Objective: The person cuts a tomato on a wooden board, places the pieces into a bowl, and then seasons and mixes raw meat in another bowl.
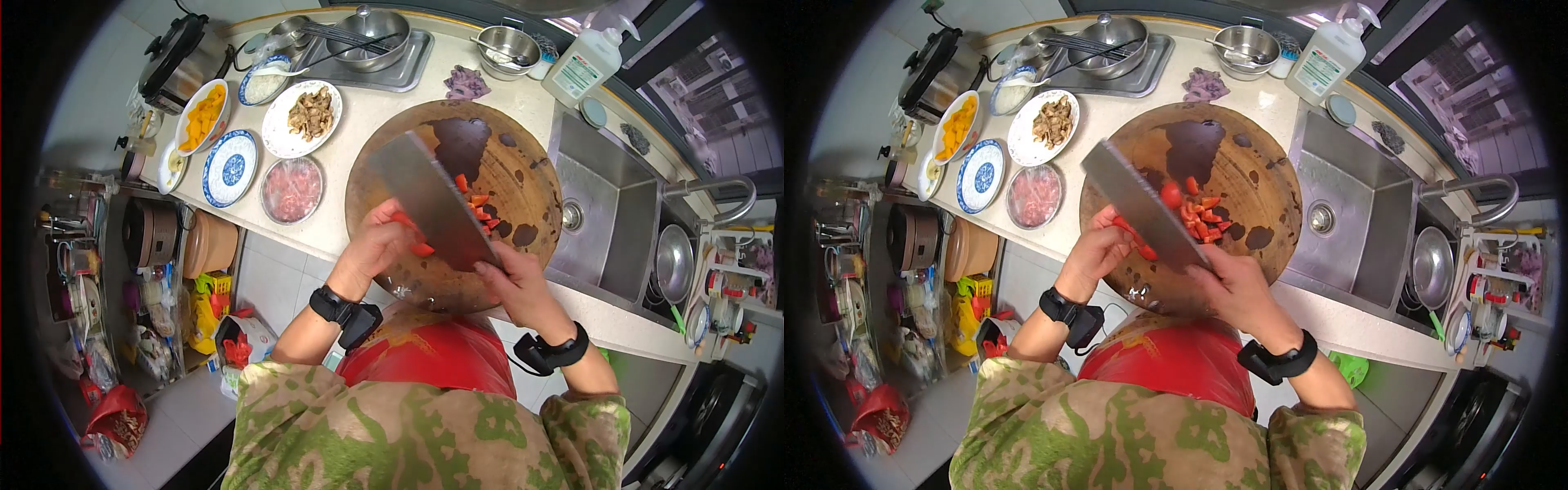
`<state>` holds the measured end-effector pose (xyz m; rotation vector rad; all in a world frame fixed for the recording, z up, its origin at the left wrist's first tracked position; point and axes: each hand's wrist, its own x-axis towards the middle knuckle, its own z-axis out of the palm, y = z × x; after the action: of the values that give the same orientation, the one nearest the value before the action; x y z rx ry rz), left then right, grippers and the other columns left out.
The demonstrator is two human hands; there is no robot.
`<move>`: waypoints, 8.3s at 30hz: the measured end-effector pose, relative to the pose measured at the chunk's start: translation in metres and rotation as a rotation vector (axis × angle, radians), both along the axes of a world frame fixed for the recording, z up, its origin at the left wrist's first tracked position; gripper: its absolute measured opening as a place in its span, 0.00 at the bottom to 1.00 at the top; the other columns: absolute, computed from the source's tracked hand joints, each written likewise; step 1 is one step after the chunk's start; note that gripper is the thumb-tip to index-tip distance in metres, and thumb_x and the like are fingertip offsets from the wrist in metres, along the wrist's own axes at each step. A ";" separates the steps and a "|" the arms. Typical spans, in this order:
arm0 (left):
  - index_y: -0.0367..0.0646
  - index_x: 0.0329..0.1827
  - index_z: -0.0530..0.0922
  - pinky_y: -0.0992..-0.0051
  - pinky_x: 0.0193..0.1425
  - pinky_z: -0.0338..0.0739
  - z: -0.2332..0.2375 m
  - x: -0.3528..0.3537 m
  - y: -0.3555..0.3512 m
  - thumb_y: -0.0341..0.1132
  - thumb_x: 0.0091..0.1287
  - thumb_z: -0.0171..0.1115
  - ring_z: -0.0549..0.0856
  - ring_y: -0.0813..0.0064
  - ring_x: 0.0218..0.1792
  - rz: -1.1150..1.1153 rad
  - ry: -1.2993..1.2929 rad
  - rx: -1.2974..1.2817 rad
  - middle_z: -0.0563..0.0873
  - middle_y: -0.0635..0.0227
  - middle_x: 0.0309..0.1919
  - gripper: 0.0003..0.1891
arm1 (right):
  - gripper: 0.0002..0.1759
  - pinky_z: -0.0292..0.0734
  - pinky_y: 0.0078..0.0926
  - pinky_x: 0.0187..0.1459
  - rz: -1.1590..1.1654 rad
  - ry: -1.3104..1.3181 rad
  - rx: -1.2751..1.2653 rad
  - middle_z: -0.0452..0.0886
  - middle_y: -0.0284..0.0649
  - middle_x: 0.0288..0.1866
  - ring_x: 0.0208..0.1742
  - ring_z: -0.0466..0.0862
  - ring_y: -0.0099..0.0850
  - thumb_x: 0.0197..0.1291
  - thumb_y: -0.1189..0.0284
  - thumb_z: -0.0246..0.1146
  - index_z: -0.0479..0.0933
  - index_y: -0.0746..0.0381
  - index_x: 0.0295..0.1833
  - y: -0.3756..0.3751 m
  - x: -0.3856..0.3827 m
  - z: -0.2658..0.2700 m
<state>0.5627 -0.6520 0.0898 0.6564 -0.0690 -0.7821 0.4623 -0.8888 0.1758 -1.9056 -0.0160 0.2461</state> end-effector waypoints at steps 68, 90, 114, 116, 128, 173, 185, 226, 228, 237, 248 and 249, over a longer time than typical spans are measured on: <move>0.37 0.39 0.79 0.77 0.31 0.76 0.002 -0.039 -0.049 0.27 0.56 0.68 0.82 0.75 0.26 0.571 -0.607 1.238 0.82 0.64 0.31 0.09 | 0.08 0.77 0.49 0.37 0.077 -0.127 -0.554 0.78 0.53 0.41 0.36 0.81 0.54 0.63 0.72 0.57 0.72 0.66 0.43 0.012 0.018 -0.023; 0.37 0.33 0.76 0.64 0.35 0.75 0.006 -0.035 -0.048 0.28 0.57 0.67 0.81 0.55 0.31 0.582 -0.738 1.293 0.78 0.55 0.31 0.07 | 0.09 0.77 0.44 0.31 0.247 -0.162 -0.755 0.76 0.49 0.37 0.32 0.81 0.50 0.60 0.75 0.60 0.71 0.65 0.44 0.008 -0.007 0.006; 0.40 0.29 0.79 0.62 0.37 0.77 -0.014 -0.052 -0.058 0.27 0.52 0.65 0.82 0.54 0.34 0.903 -0.526 1.164 0.80 0.55 0.30 0.04 | 0.11 0.76 0.48 0.40 0.350 -0.131 -0.764 0.80 0.58 0.40 0.42 0.80 0.59 0.63 0.73 0.59 0.74 0.65 0.50 -0.005 0.008 0.006; 0.40 0.29 0.78 0.62 0.37 0.77 -0.019 -0.050 -0.056 0.26 0.51 0.66 0.82 0.54 0.34 0.920 -0.592 1.178 0.79 0.56 0.29 0.05 | 0.11 0.77 0.50 0.37 0.396 -0.160 -0.873 0.80 0.57 0.38 0.38 0.81 0.57 0.63 0.71 0.60 0.74 0.65 0.48 0.003 0.018 0.008; 0.38 0.32 0.78 0.63 0.34 0.76 -0.005 -0.053 -0.052 0.25 0.53 0.66 0.83 0.55 0.33 0.865 -0.602 1.209 0.79 0.56 0.30 0.06 | 0.09 0.74 0.48 0.35 0.255 -0.218 -0.691 0.79 0.55 0.36 0.37 0.79 0.58 0.65 0.70 0.60 0.73 0.66 0.43 0.011 0.017 0.005; 0.39 0.38 0.79 0.66 0.42 0.79 0.003 -0.072 -0.040 0.22 0.50 0.65 0.82 0.58 0.40 0.632 -1.366 1.364 0.81 0.60 0.38 0.11 | 0.12 0.77 0.47 0.33 0.322 -0.216 -0.640 0.80 0.51 0.38 0.34 0.82 0.53 0.55 0.76 0.60 0.71 0.63 0.46 -0.010 0.015 -0.018; 0.36 0.34 0.81 0.64 0.40 0.76 -0.009 -0.074 -0.039 0.21 0.51 0.66 0.80 0.56 0.37 0.709 -1.223 1.285 0.80 0.58 0.34 0.07 | 0.13 0.77 0.40 0.27 0.426 -0.348 -0.762 0.78 0.45 0.32 0.29 0.83 0.46 0.49 0.79 0.60 0.70 0.62 0.42 0.003 0.001 -0.002; 0.37 0.31 0.78 0.65 0.41 0.77 -0.012 -0.075 -0.037 0.20 0.51 0.63 0.80 0.56 0.39 0.632 -1.201 1.335 0.81 0.59 0.35 0.06 | 0.06 0.76 0.47 0.33 0.408 -0.150 -0.643 0.79 0.51 0.31 0.32 0.82 0.51 0.60 0.74 0.58 0.68 0.64 0.37 0.028 0.023 -0.013; 0.38 0.31 0.78 0.65 0.42 0.77 -0.012 -0.074 -0.036 0.21 0.52 0.63 0.81 0.57 0.39 0.609 -1.197 1.347 0.82 0.60 0.35 0.06 | 0.07 0.75 0.47 0.34 0.333 -0.152 -0.574 0.79 0.52 0.32 0.35 0.81 0.52 0.60 0.73 0.59 0.70 0.65 0.39 0.022 0.023 -0.019; 0.41 0.40 0.82 0.63 0.47 0.77 0.029 0.021 -0.058 0.27 0.57 0.61 0.80 0.58 0.44 0.334 -1.413 1.377 0.82 0.61 0.40 0.08 | 0.11 0.75 0.47 0.39 -0.255 -0.086 -0.326 0.81 0.54 0.38 0.42 0.81 0.55 0.64 0.72 0.59 0.75 0.62 0.51 -0.007 -0.004 -0.018; 0.41 0.36 0.73 0.61 0.46 0.74 0.014 0.078 -0.064 0.28 0.54 0.64 0.79 0.54 0.45 -0.286 -1.370 1.394 0.77 0.58 0.35 0.10 | 0.11 0.75 0.50 0.40 -0.257 -0.025 -0.642 0.80 0.55 0.42 0.41 0.80 0.56 0.61 0.74 0.58 0.73 0.64 0.50 -0.011 -0.011 -0.020; 0.41 0.36 0.73 0.60 0.45 0.74 0.015 0.077 -0.061 0.28 0.54 0.64 0.79 0.54 0.43 -0.249 -1.378 1.385 0.77 0.58 0.34 0.10 | 0.11 0.75 0.50 0.40 -0.264 -0.028 -0.623 0.80 0.55 0.42 0.42 0.80 0.56 0.61 0.74 0.58 0.73 0.64 0.50 -0.011 -0.011 -0.021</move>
<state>0.6399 -0.7126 0.1052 2.4613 -0.9315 -0.3697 0.4513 -0.8999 0.1545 -2.4995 0.3259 0.0422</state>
